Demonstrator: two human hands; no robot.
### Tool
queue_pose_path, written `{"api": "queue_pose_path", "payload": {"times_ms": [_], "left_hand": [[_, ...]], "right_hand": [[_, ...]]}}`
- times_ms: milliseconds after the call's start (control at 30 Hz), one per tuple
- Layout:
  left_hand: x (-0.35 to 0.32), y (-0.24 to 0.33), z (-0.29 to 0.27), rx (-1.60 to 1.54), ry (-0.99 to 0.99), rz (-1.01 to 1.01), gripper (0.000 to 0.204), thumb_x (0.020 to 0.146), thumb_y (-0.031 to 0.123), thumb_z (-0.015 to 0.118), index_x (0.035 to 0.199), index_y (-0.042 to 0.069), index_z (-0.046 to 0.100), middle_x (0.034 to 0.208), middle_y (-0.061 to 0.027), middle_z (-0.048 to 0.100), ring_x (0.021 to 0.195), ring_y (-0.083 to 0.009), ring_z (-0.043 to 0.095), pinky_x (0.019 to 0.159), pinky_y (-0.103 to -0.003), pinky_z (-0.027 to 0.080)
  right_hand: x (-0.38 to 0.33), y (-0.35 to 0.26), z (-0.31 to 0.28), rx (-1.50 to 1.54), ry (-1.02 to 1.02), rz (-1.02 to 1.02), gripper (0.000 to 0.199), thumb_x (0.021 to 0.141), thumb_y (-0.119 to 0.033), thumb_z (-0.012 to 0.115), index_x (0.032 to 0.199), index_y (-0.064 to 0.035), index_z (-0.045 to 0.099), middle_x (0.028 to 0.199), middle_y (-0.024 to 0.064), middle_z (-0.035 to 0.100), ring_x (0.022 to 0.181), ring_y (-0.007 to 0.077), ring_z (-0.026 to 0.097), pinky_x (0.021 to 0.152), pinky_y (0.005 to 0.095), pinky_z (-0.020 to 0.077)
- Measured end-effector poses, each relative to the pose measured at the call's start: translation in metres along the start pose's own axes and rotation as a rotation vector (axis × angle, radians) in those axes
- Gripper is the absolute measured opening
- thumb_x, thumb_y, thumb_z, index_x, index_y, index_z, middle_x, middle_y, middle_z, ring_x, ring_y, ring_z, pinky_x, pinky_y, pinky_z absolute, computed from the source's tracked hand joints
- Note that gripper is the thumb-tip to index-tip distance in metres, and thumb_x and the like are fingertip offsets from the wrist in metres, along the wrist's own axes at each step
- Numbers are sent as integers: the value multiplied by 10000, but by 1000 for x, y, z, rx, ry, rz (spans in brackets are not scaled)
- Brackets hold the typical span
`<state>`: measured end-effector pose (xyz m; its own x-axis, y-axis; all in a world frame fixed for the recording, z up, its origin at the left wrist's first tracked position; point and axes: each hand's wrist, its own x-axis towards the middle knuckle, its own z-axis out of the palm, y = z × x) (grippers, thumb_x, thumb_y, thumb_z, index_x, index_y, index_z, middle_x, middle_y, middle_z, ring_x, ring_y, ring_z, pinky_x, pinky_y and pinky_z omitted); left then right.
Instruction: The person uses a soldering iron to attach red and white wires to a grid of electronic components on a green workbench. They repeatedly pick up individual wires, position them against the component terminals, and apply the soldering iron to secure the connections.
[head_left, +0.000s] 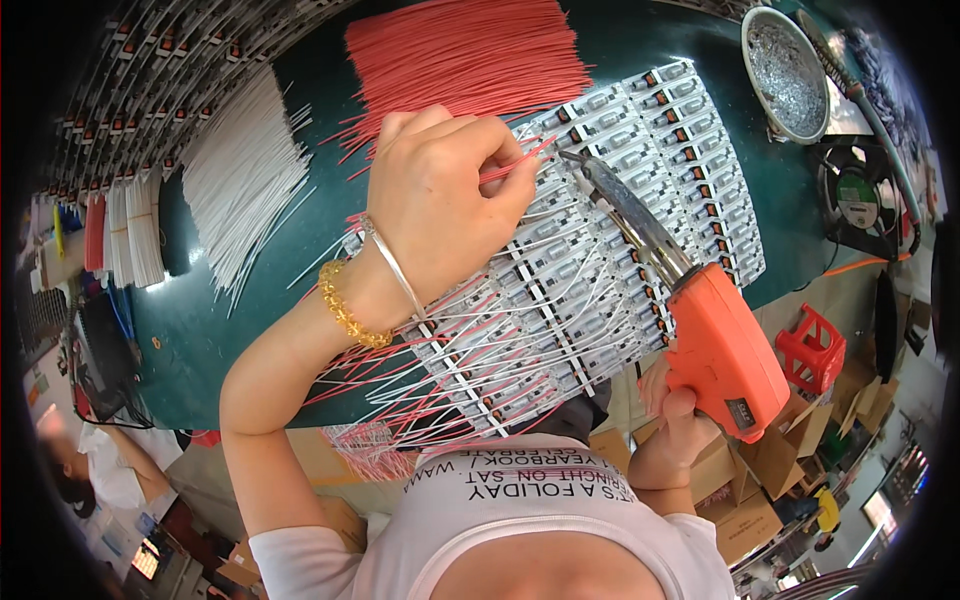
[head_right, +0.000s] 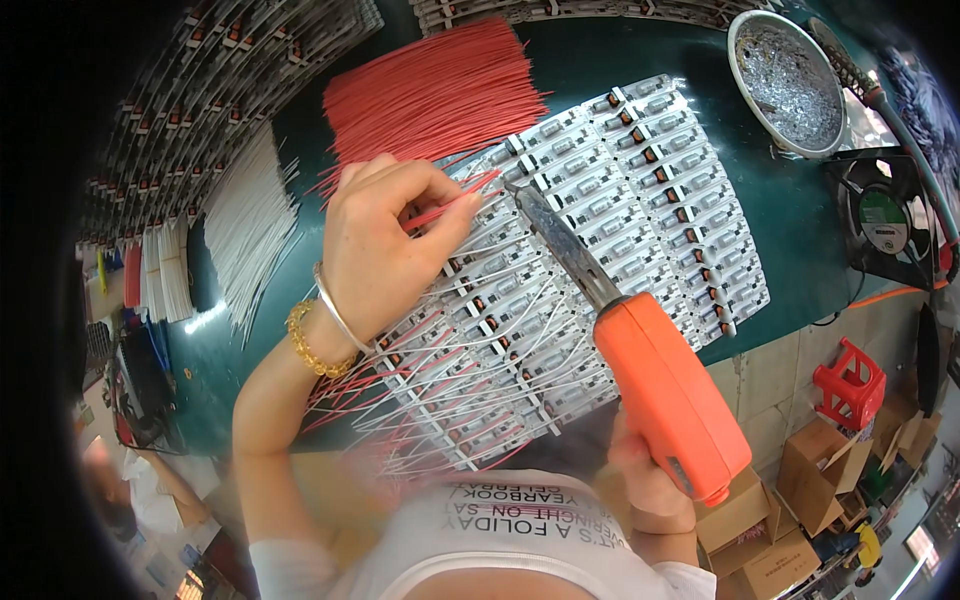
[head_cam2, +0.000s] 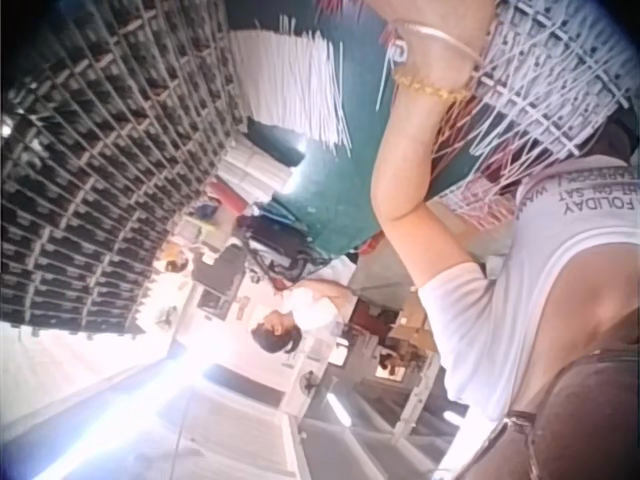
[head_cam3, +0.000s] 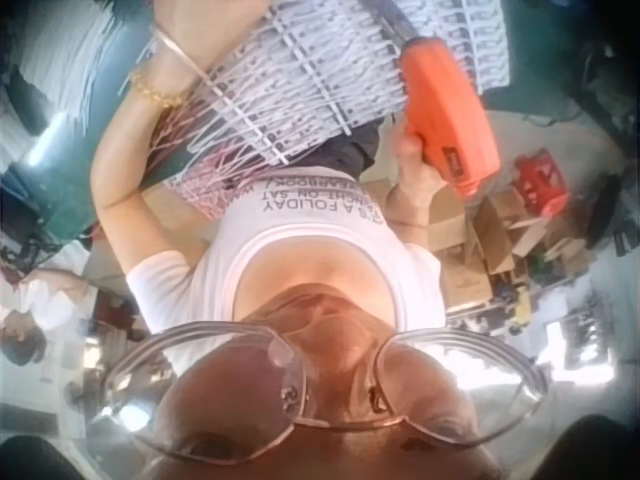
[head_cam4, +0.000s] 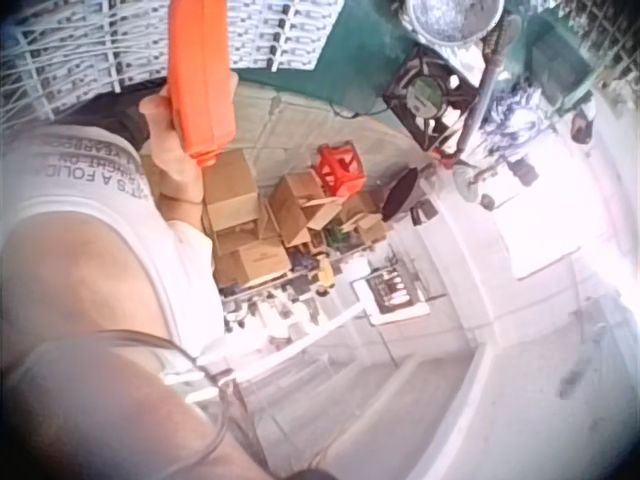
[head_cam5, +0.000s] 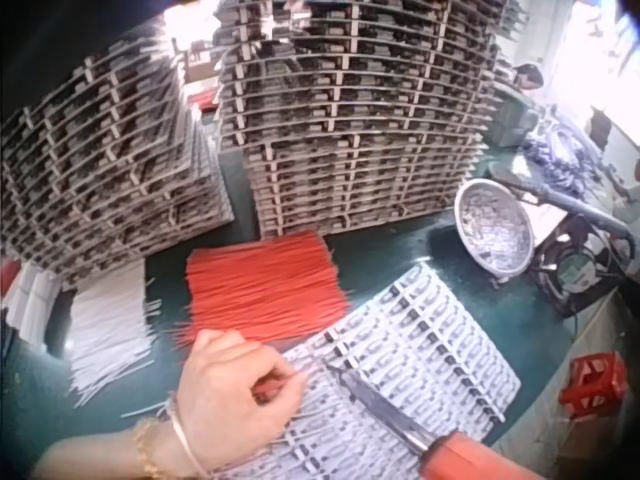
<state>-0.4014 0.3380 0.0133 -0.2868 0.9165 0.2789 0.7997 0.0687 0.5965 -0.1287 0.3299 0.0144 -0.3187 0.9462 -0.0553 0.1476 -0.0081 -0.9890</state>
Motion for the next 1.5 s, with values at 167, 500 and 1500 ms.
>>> {"api": "queue_pose_path", "payload": {"times_ms": [167,500,1500], "left_hand": [[-1,-1,-1,4,11,17,115,737,142,736,703,72,651,640,-30,588,637,-195,516,683,-334,368],[-1,-3,1,-1,23,38,113,734,140,728,695,75,645,641,-28,592,626,-197,522,667,-335,367],[-15,12,11,79,80,99,147,789,97,722,736,80,586,667,-11,566,633,-197,510,752,-341,355]], "right_hand": [[-1,6,-8,-74,-42,-16,725,806,-532,686,1119,86,472,504,-10,443,399,82,409,424,233,344],[2,-9,4,0,26,-6,831,803,-553,675,1223,125,441,509,-16,444,398,73,400,428,227,337],[-18,11,-23,-81,26,30,801,779,-594,676,1135,95,473,509,0,470,401,97,422,420,234,353]]}}
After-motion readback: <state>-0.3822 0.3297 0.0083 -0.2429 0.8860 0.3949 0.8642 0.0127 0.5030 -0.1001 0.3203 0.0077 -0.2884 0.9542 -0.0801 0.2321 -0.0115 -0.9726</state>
